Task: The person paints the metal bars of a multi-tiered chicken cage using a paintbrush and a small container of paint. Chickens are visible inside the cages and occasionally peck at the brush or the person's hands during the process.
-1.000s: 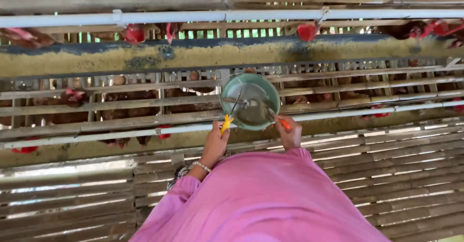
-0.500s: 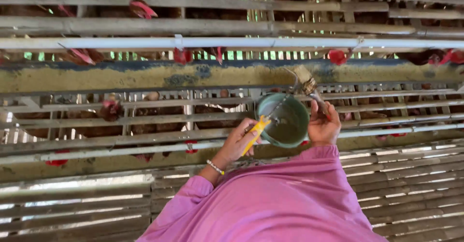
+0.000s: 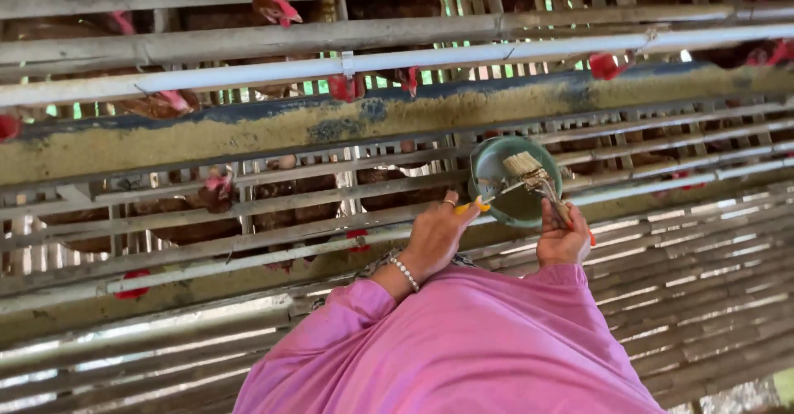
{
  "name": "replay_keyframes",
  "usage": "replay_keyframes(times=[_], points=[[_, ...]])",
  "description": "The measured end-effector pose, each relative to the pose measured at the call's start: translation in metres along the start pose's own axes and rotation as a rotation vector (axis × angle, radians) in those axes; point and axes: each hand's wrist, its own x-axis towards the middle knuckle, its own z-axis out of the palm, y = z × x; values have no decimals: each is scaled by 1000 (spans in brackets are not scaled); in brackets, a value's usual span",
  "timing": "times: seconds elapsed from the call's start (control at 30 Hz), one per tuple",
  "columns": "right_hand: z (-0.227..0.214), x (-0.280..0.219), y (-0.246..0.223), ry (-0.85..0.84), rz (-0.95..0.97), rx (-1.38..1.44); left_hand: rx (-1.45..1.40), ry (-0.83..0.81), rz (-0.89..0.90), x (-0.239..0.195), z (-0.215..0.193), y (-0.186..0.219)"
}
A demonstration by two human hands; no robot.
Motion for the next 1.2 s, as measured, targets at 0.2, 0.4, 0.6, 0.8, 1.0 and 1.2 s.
replay_keyframes(times=[0.2, 0.4, 0.6, 0.8, 1.0, 1.2], points=[[-5, -40, 0, 65, -53, 52, 331, 533, 358, -12, 27, -32], [5, -69, -8, 35, -45, 50, 138, 338, 262, -29, 27, -41], [16, -77, -23, 23, -40, -41, -20, 144, 160, -34, 27, -28], [-3, -44, -18, 28, 1, -111, -325, -48, 139, -28, 11, -18], [-1, -44, -15, 56, 55, -235, -356, -407, -44, -23, 44, -24], [-9, -29, -21, 66, 82, -235, -468, -405, -142, -11, 43, -16]])
